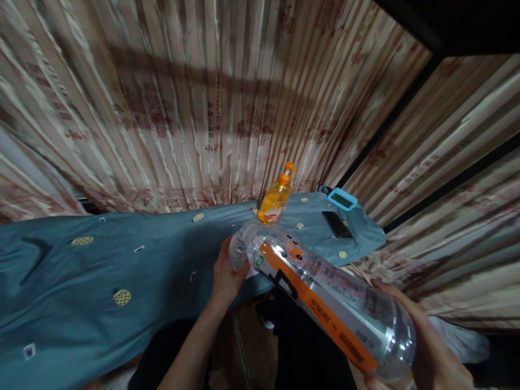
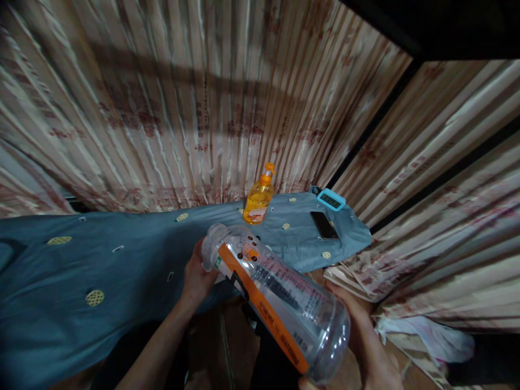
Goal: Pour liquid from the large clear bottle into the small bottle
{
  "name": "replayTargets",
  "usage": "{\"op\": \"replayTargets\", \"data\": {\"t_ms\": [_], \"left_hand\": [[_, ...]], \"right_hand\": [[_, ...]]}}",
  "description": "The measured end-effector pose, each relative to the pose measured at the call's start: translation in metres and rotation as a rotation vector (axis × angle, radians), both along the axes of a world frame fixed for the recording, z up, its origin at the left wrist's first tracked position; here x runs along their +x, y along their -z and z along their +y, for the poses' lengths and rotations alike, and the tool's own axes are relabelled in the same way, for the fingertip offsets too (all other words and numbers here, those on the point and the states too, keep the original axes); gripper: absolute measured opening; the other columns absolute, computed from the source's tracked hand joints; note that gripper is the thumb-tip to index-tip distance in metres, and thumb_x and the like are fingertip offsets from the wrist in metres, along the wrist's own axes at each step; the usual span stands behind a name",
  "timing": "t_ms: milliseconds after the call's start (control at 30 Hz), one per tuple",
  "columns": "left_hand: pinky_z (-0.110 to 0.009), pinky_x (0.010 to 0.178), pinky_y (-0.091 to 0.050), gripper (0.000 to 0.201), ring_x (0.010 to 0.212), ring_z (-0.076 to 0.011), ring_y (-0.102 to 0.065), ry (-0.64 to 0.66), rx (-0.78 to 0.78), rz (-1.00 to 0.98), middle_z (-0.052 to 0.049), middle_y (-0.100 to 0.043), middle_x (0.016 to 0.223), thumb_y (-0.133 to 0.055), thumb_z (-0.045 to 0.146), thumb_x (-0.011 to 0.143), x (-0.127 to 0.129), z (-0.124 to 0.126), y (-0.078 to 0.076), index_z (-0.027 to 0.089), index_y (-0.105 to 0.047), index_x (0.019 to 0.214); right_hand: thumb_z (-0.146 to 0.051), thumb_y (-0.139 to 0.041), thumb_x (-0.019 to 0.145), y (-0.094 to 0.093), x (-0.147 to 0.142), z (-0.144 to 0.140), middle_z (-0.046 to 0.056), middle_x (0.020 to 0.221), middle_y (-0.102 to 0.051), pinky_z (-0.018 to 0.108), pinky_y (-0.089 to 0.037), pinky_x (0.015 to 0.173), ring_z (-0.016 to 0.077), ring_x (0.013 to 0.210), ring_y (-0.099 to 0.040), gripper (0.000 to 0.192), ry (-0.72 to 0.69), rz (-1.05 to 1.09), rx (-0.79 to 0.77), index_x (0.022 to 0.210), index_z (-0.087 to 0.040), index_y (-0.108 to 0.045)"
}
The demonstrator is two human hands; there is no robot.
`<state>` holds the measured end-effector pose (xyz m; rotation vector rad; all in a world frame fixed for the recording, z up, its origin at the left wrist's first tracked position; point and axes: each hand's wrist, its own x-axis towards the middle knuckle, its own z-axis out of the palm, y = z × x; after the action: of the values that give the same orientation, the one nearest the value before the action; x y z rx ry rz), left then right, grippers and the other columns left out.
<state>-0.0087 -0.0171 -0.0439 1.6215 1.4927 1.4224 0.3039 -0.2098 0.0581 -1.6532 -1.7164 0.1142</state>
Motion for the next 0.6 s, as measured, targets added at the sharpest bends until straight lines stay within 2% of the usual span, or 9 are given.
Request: {"op": "replayTargets", "data": {"t_ms": [133, 433, 500, 600], "left_hand": [[-0.048, 0.096, -0.061, 0.062, 0.108, -0.0317, -0.076, -0.002, -0.004, -0.004, -0.013, -0.075, 0.122, -0.069, 0.046, 0.080, 0.0003, -0.0002, 0.0003, 0.020, -0.054, 0.134], [-0.049, 0.097, -0.061, 0.062, 0.110, -0.0319, -0.075, 0.009, 0.021, -0.005, -0.014, -0.075, 0.124, -0.067, 0.047, 0.080, 0.0001, 0.0006, 0.0009, 0.019, -0.054, 0.133], [-0.048, 0.097, -0.061, 0.061, 0.110, -0.0317, -0.075, 0.008, 0.016, 0.004, -0.014, -0.075, 0.124, -0.067, 0.046, 0.081, -0.0002, 0.0001, -0.0007, 0.018, -0.054, 0.134], [-0.048, 0.096, -0.061, 0.061, 0.108, -0.0315, -0.076, 0.009, 0.009, 0.023, -0.013, -0.075, 0.122, -0.067, 0.046, 0.081, -0.0004, -0.0005, -0.0018, 0.019, -0.055, 0.134]], "right_hand": [[-0.046, -0.085, 0.069, 0.0014, 0.0014, -0.0033, 0.005, 0.150, -0.064, 0.054, -0.068, 0.094, 0.0489, 0.130, -0.065, 0.101, -0.003, 0.004, 0.001, 0.161, -0.038, -0.043], [-0.046, -0.086, 0.070, -0.0018, 0.0021, -0.0016, 0.007, 0.153, -0.062, 0.056, -0.067, 0.094, 0.0516, 0.132, -0.063, 0.102, -0.013, -0.036, 0.000, 0.162, -0.037, -0.041], [-0.045, -0.085, 0.073, -0.0035, 0.0000, -0.0011, 0.010, 0.154, -0.061, 0.051, -0.067, 0.096, 0.0485, 0.134, -0.063, 0.101, -0.031, -0.050, 0.002, 0.162, -0.032, -0.040], [-0.044, -0.080, 0.083, -0.0075, -0.0053, 0.0004, 0.011, 0.154, -0.061, 0.036, -0.063, 0.101, 0.0373, 0.132, -0.067, 0.097, -0.093, -0.090, -0.010, 0.166, -0.026, -0.032]]}}
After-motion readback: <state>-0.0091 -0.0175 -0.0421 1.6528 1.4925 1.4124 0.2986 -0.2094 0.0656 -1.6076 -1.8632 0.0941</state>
